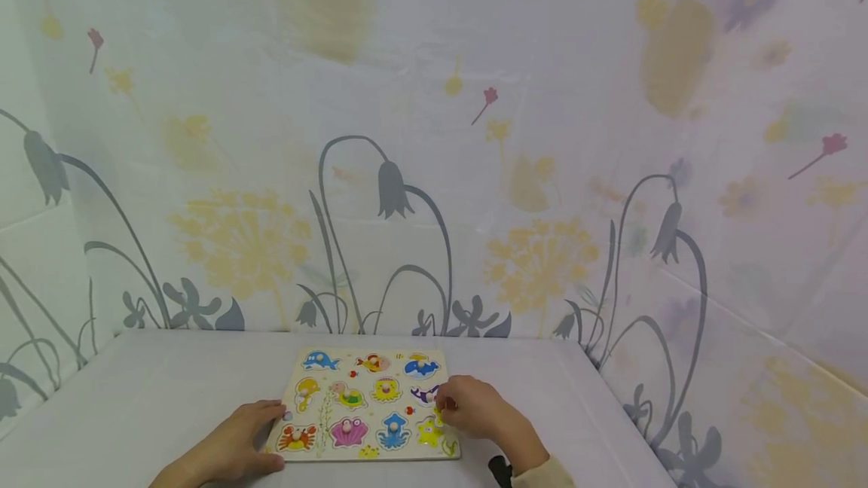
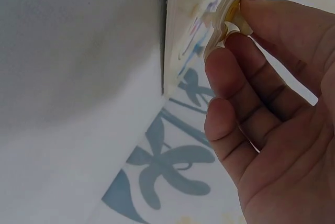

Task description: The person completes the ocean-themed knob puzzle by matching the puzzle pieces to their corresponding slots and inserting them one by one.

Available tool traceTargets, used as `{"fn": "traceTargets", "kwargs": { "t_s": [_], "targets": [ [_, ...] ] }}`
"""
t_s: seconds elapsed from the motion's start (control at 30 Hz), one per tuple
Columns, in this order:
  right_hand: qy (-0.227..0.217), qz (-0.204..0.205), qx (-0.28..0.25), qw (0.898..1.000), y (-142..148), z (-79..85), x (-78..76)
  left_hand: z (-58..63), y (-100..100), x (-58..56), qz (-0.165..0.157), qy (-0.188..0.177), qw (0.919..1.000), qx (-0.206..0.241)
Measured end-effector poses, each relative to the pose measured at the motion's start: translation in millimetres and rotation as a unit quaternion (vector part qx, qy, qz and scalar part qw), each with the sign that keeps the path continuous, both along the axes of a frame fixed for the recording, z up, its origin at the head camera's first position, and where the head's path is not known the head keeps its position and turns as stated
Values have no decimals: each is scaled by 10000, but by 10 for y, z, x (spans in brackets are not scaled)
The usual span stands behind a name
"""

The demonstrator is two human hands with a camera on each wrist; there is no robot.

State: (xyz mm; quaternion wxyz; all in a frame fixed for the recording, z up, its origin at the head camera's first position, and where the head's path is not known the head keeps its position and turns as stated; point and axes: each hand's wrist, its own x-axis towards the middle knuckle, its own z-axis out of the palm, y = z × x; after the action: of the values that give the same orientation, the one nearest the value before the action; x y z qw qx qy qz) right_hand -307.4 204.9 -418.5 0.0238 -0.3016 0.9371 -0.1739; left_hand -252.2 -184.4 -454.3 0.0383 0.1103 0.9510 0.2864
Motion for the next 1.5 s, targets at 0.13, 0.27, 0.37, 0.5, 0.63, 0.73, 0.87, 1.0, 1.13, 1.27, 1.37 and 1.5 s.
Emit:
{"fn": "traceTargets", "kwargs": {
  "t_s": [0.13, 0.27, 0.37, 0.5, 0.63, 0.73, 0.87, 1.0, 1.13, 1.27, 1.37, 1.5],
  "targets": [
    [7, 109, -1, 9999, -76, -26, 14, 6, -3, -2, -13, -23, 10000, -18],
    [46, 245, 94, 9996, -132, -39, 37, 4, -6, -12, -43, 23, 10000, -48],
    [51, 283, 208, 9994, -167, -46, 53, -4, -5, -16, -30, 25, 10000, -45],
    [7, 277, 301, 9992, -201, -72, 62, -14, -6, -15, -13, 26, 10000, -49],
    [-79, 241, 328, 9991, -226, -102, 57, -20, -9, -17, -20, 43, 10000, -43],
    [-50, 260, 372, 9990, -239, -113, 55, -21, -12, -17, -35, 70, 10000, -48],
    [-38, 271, 398, 9988, -256, -113, 59, -24, -14, -17, -53, 90, 9999, -54],
    [-87, 272, 373, 9989, -269, -112, 56, -25, -13, -15, -42, 53, 10000, -44],
    [-119, 200, 363, 9991, -270, -119, 54, -11, -4, -16, -29, 28, 10000, -69],
    [-129, 141, 323, 9993, -279, -118, 59, 6, 4, -13, 6, -10, 9999, -115],
    [-125, 135, 299, 9994, -286, -121, 64, 7, 3, -8, -2, 1, 9999, -126],
    [-109, 113, 296, 9994, -286, -126, 71, 5, 2, -5, -19, 34, 9999, -133]
  ]
}}
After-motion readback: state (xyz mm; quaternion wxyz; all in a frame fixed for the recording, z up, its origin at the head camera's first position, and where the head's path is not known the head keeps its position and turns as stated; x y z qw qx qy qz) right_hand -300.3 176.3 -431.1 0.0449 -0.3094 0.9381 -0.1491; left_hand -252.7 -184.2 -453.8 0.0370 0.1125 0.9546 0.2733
